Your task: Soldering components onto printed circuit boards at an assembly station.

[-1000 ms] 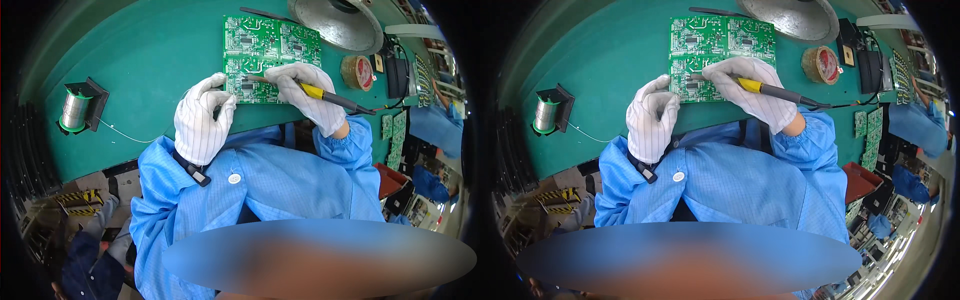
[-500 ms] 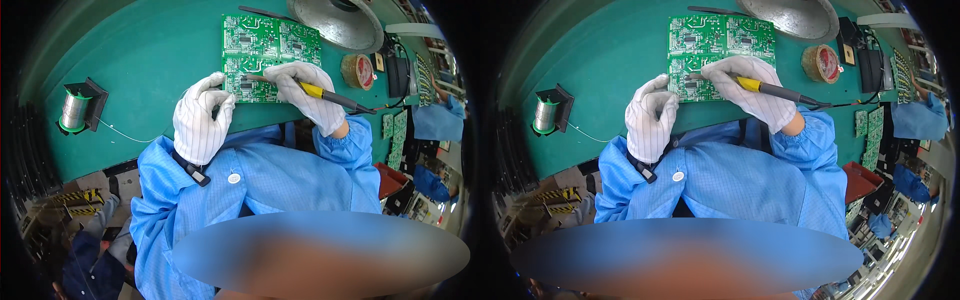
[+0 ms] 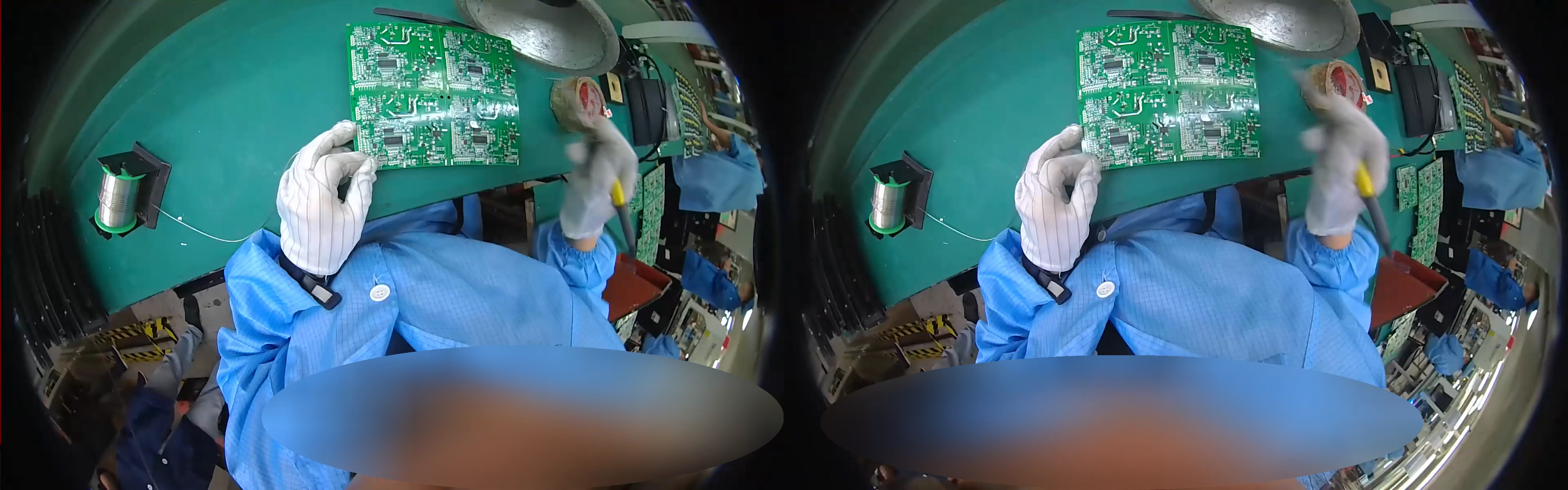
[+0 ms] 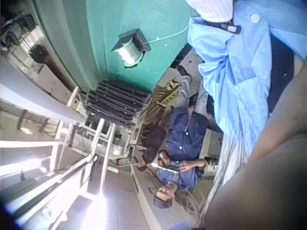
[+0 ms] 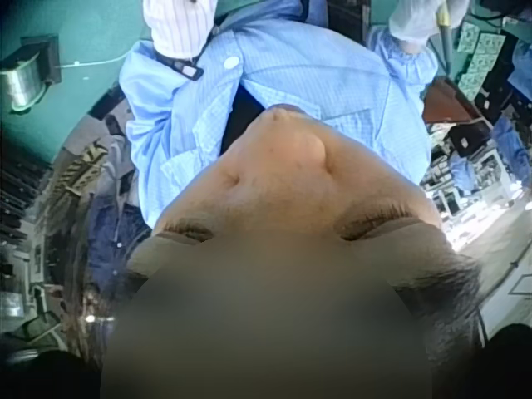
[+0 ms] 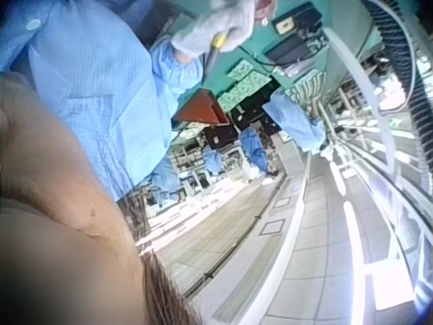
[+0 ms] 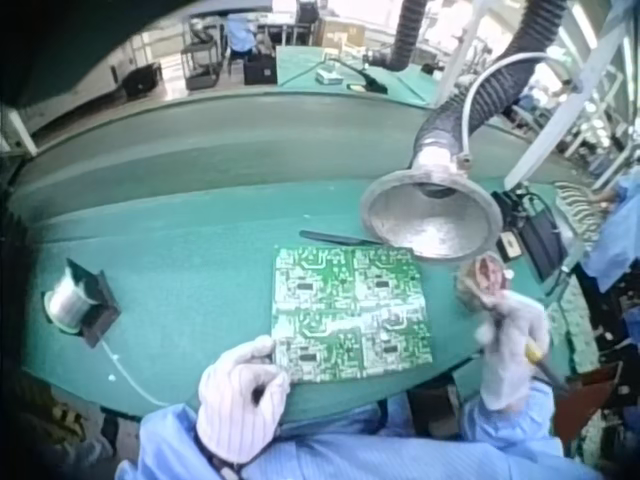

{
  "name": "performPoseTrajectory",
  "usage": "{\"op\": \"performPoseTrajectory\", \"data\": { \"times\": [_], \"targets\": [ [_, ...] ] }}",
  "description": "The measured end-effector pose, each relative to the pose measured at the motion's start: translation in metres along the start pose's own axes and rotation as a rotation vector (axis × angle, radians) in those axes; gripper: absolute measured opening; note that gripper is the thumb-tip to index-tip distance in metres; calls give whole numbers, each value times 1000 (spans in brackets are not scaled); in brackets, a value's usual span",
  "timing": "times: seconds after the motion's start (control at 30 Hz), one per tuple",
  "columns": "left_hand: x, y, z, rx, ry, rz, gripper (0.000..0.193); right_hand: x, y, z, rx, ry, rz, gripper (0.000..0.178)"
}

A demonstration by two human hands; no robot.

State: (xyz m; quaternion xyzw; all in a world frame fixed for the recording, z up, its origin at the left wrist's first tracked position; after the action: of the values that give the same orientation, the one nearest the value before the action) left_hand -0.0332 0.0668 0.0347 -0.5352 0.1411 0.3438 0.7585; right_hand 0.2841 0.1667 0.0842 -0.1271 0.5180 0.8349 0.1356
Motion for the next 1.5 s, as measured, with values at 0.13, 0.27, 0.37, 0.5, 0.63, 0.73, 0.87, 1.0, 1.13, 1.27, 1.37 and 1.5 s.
{"op": "performPoseTrajectory", "data": {
  "times": [0.13,0.27,0.37,0.5,0.63,0.73,0.87,1.0,1.13,1.27,1.37,1.5],
  "targets": [
    [1,-1,0,16,14,9,16,-67,-36,-23,-73,-356,-198,32],
    [1,-4,2,69,16,46,16,-62,-62,-19,158,-177,-210,34],
    [2,2,1,0,6,9,16,-31,-14,-8,19,-65,-184,36],
    [2,3,1,0,2,13,16,82,6,-2,300,531,187,28],
    [2,6,0,-45,10,3,16,147,27,8,76,772,158,20],
    [1,5,1,-38,12,12,16,155,27,11,2,780,126,16],
    [3,9,2,-83,30,-12,16,155,27,12,-39,781,79,16],
    [2,6,3,-48,16,-15,17,158,33,14,-105,825,78,19],
    [3,8,2,-77,28,-35,17,160,33,16,-115,865,28,18],
    [1,3,3,-17,11,12,17,160,35,18,-115,860,107,18],
    [1,3,3,-6,6,24,17,159,31,19,-83,859,83,19],
    [2,5,3,-26,13,2,18,154,29,19,-56,833,68,19]
  ]
}}
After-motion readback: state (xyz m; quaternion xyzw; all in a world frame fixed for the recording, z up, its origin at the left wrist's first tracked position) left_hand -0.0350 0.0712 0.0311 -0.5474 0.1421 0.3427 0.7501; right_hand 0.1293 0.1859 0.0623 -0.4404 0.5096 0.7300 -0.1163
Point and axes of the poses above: each hand's wrist, its own z-axis towards the middle knuckle, its own x-axis out of the palm, y = z × x, the point moved 10 cm from there along z, towards the middle knuckle, and after that the axes turned 2 degrees about y, right-handed, at the moved point
